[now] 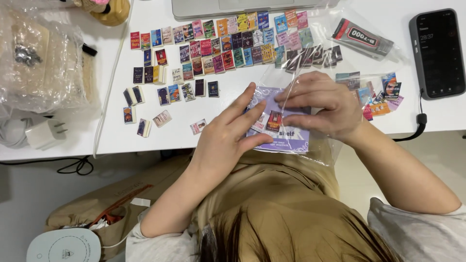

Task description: The person assembles miniature book-shaped items by applying glue to the spine of a small book, attaching a cover, and placing the finished unit into a clear plastic bag. They repeat this process with several additional miniature books, arranging them inside the bag.

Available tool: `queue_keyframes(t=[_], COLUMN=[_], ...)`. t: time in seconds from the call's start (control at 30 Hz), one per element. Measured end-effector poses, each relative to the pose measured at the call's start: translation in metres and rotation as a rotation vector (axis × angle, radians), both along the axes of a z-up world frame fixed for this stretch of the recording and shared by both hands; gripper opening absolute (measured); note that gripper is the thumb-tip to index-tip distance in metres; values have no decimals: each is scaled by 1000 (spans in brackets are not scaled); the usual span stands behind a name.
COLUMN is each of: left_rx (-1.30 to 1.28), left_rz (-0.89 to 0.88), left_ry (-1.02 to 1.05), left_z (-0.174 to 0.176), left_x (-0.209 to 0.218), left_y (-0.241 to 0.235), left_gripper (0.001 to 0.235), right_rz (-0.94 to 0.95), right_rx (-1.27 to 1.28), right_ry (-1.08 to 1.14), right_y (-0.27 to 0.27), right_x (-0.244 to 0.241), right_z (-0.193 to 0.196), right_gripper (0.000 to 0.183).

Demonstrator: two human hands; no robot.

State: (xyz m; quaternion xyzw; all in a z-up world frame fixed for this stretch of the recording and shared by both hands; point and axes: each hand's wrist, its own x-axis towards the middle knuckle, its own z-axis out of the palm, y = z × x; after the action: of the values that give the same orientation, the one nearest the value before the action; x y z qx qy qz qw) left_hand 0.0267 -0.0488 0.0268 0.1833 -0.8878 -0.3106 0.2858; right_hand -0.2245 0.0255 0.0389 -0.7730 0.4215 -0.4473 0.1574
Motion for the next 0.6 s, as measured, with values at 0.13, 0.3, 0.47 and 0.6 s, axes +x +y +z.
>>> queue_keyframes(t=[0.13, 0.3, 0.47, 0.6], left_rx=[11, -134, -290, -200], left_rz=[-48, -77, -18, -8], left_ry=[13, 90, 130, 80], left_z=[-1, 9, 15, 25], left_x=[10, 19, 13, 12], left_y=[-2, 10, 15, 17], left_gripper=[67, 45, 22, 16], right_rz=[29, 56, 28, 118], right_rx=[14, 31, 65, 55], right_ry=[181, 180, 120, 99], right_y=[7, 9, 8, 7], right_x=[-10, -13, -7, -12], right_z=[-10, -9, 3, -2], right_gripper=[30, 24, 13, 18])
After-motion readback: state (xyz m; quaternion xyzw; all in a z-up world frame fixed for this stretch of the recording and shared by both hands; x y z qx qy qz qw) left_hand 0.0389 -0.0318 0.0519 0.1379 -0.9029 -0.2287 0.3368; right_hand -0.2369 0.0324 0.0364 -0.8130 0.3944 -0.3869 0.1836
